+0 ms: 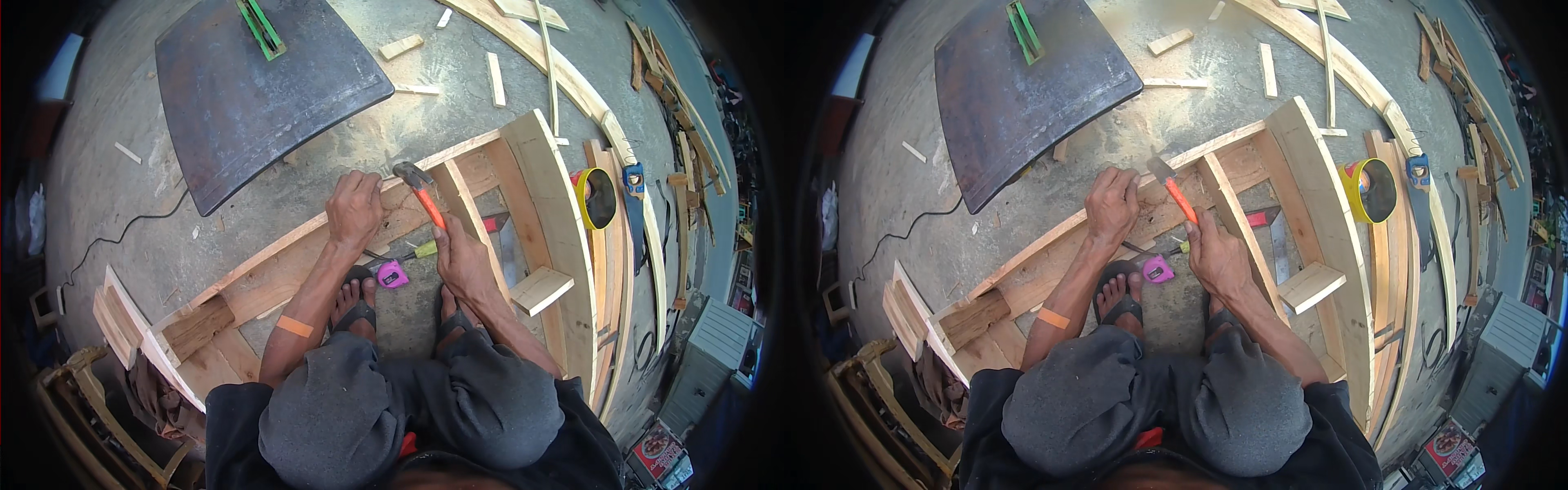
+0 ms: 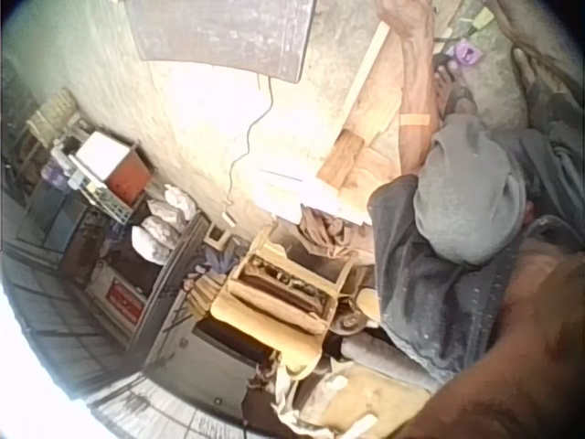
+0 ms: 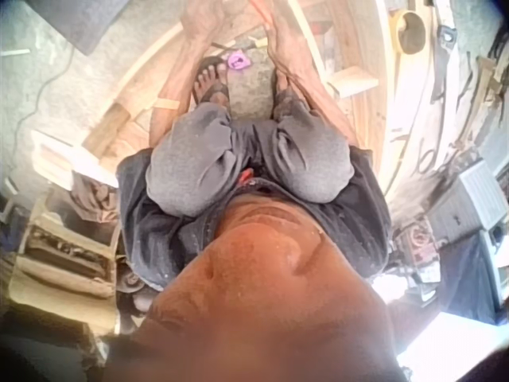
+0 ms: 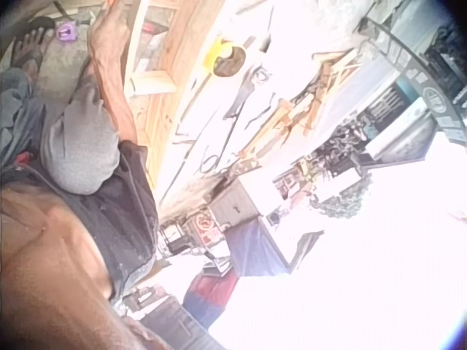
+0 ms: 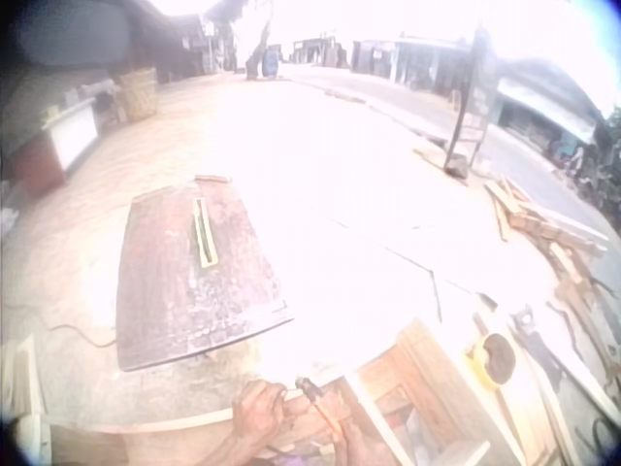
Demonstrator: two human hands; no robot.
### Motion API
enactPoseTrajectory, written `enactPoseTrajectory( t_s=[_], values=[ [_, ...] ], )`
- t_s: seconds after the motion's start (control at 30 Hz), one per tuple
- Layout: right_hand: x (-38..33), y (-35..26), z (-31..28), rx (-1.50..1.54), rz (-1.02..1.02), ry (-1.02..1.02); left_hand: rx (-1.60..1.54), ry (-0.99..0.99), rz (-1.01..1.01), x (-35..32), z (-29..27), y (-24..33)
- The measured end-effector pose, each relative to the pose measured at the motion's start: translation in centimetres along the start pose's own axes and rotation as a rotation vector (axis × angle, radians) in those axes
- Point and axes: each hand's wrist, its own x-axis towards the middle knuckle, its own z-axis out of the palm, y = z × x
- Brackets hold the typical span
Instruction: The person assembles a wooden furniture frame by positioning small wooden pieces and securing them with nails. They use a hammer to drive nails into the joints and a tape measure to check dimensions during the process.
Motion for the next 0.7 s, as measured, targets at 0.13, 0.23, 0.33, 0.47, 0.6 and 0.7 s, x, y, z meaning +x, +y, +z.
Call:
enactPoseTrajectory(
  t_s=[0.13,0.23,0.33,0.47,0.6,0.7],
  values=[
    [0.2,0.3,0.7,-0.108,-0.074,-0.003,0.002,-0.025,-0.011,0.1,-0.1,0.2],
    [0.3,0.5,1.1,-0.108,-0.038,-0.008,0.001,-0.037,-0.002,0.2,-0.1,0.1],
    [-0.1,-0.1,0.7,0.013,-0.072,0.111,-0.006,-0.032,-0.002,0.1,0.1,-0.1],
    [1.1,0.7,1.3,-0.078,0.019,-0.068,-0.021,-0.012,-0.004,0.5,0.0,-0.1],
    [0.1,0.1,0.9,-0.091,0.026,-0.092,-0.026,-0.035,-0.014,-0.1,0.1,-0.1],
    [0.9,0.6,0.6,-0.097,0.088,-0.076,-0.020,-0.028,-0.008,0.8,0.0,-0.1]
  ],
)
